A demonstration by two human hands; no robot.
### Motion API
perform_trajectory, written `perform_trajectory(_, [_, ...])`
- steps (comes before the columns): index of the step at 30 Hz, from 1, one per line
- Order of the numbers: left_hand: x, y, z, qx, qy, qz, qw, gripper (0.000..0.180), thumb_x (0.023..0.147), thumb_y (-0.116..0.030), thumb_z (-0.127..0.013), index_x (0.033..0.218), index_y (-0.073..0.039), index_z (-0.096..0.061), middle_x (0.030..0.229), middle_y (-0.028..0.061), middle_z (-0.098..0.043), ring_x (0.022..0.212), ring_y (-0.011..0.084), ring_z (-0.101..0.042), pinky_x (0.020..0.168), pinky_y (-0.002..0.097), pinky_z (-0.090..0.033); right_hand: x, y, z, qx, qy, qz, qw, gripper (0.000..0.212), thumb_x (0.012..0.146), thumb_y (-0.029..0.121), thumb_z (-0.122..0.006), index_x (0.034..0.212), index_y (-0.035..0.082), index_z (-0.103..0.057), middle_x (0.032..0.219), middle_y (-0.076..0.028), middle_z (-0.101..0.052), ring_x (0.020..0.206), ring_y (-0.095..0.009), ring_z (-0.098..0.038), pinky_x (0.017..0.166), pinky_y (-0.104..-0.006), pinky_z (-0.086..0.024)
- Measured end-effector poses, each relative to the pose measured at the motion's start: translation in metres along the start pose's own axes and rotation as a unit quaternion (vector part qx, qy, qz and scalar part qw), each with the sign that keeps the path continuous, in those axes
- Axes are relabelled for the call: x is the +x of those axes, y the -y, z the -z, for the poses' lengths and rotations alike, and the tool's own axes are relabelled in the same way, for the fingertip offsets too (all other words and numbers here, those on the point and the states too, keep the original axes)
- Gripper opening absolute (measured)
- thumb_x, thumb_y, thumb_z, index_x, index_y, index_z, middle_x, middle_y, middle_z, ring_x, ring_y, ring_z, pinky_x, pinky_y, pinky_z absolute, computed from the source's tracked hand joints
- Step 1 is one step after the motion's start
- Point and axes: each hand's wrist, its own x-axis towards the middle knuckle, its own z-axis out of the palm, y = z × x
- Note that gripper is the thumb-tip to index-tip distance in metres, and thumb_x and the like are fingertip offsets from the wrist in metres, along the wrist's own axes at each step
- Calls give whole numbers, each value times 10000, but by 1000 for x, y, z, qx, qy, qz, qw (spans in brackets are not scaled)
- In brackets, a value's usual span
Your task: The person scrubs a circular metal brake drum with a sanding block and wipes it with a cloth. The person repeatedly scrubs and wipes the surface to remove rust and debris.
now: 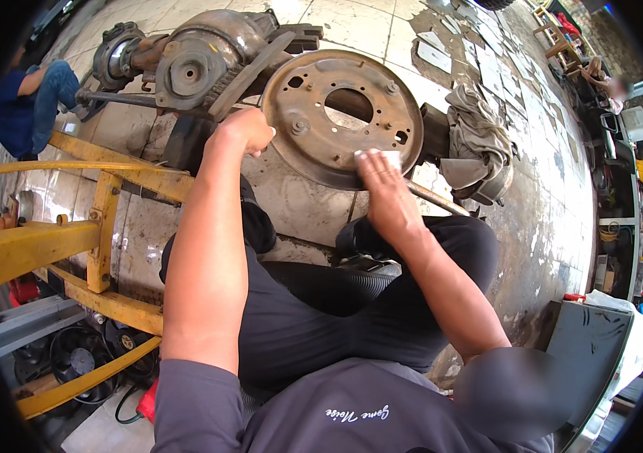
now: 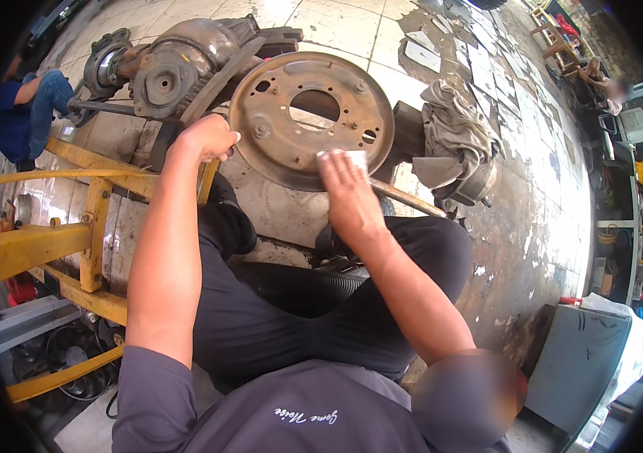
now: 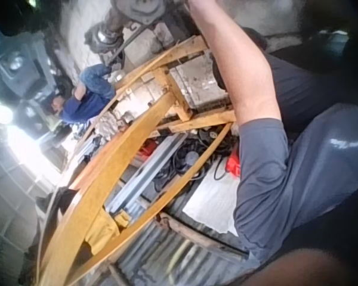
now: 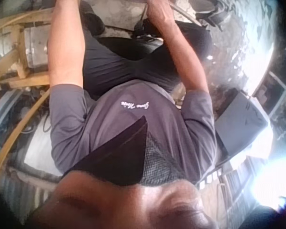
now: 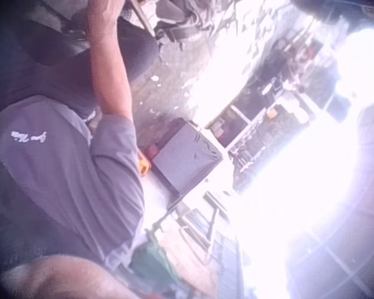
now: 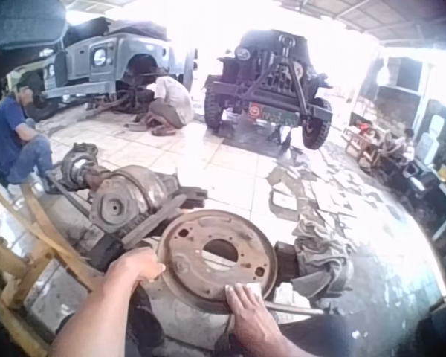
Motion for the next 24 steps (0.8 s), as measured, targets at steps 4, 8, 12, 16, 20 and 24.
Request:
perform_trajectory(4, [1, 0, -2, -1, -10, 3, 1000, 377, 965, -289, -561, 755, 16, -629, 651, 88, -623, 494, 173, -493, 509, 365, -418, -4, 5, -3, 13, -3, 24, 1000, 579, 887, -19, -418, 1464, -19, -368, 1521, -227, -371, 1439, -366, -320, 1186, -466, -264])
perform_trajectory(8, [2, 1, -2, 5, -9, -1, 1000, 382, 970, -289, -558, 758, 21, -631, 659, 94, -631, 496, 177, -496, 514, 366, -421, 1, -2, 0, 12, -18, -47, 999, 576, 895, -4, -427, 1467, -19, -363, 1529, -226, -362, 1436, -368, -328, 1183, -474, -266])
perform_trajectory(12, [-1, 0, 0, 19, 1, 12, 1000, 379, 945, -291, -525, 796, 10, -700, 794, 136, -713, 803, 259, -686, 831, 400, -510, -6, 11, -4, 5, 6, 46, 999, 594, 887, -17, -416, 1477, -20, -344, 1537, -227, -349, 1449, -367, -305, 1182, -466, -273])
perform_trajectory(16, [-3, -3, 0, 31, -5, 10, 999, 379, 944, -292, -526, 801, 13, -701, 798, 138, -715, 785, 250, -680, 813, 398, -511, -2, 7, -3, 0, 5, 10, 1000, 598, 878, -26, -414, 1472, -27, -348, 1542, -230, -339, 1455, -361, -296, 1191, -463, -255])
perform_trajectory(20, [-1, 1, 0, 28, 0, 7, 1000, 379, 948, -294, -522, 826, 18, -700, 807, 140, -717, 785, 249, -679, 806, 403, -510, -4, 7, -1, 3, -5, 24, 1000, 581, 893, -4, -428, 1469, -28, -358, 1533, -230, -353, 1445, -366, -313, 1187, -463, -261])
perform_trajectory(24, [-5, -4, 0, 30, -11, 13, 999, 376, 947, -281, -512, 837, 25, -702, 810, 136, -720, 792, 251, -681, 813, 395, -512, -1, 7, -3, -17, -8, -27, 999, 595, 884, -13, -427, 1474, -21, -350, 1530, -231, -358, 1447, -360, -311, 1185, -461, -269])
